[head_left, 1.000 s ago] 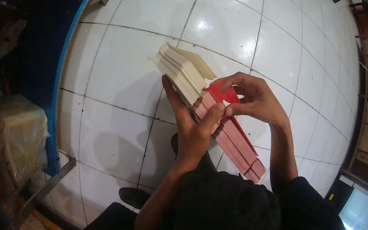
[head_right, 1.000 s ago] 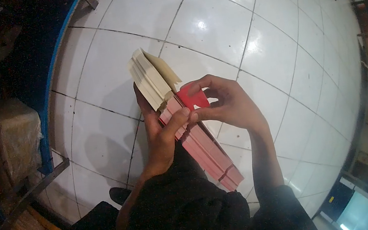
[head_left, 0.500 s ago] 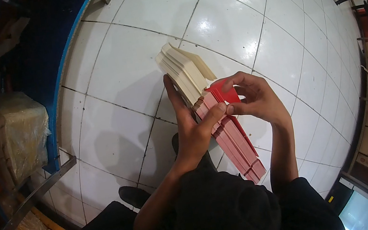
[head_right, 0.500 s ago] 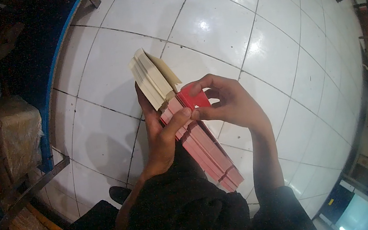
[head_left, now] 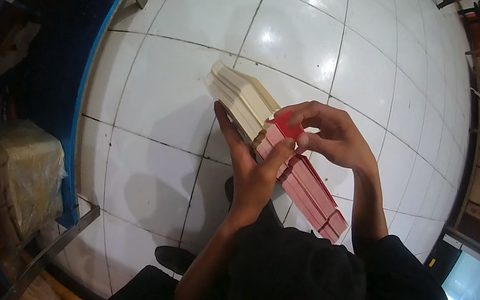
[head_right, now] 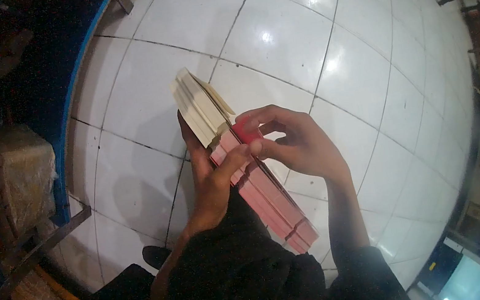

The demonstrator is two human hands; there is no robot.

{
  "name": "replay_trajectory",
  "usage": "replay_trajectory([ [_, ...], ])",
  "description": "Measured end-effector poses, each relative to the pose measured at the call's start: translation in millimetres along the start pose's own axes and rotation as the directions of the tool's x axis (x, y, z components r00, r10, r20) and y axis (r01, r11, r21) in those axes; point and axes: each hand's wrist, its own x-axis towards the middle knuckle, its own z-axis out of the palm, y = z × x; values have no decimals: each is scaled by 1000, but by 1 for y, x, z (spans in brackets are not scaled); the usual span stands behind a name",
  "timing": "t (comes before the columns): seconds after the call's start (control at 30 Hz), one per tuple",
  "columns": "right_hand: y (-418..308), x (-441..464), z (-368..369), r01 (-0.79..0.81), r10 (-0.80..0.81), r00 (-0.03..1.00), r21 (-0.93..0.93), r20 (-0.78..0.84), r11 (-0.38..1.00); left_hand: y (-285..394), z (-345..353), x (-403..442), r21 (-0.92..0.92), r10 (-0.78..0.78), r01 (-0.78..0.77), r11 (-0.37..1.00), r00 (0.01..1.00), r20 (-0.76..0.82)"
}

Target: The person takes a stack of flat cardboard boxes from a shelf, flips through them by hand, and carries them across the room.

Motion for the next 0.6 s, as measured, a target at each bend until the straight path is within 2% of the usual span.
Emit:
replay_trajectory([
  [0.03,4,0,-2,54,-53,998,-40,15,998,0,0,0,26,12,-12,1000,1000,-5],
  [0.23,11,4,-8,98,-97,995,-101,14,990,1,-1,1,27,15,-15,1000,1000,16],
  [0.33,2,2,-8,-45,44,999,-50,-20,998,0,-1,1,6,1,-1,1000,1000,15],
  [0.43,-4,3,-5,-112,114,993,62,-32,992,1,0,0,-20,-9,10,1000,1000,11],
  [0.6,-7,4,-6,-142,141,989,-19,-45,990,1,-1,-1,-35,-29,29,999,1000,5],
])
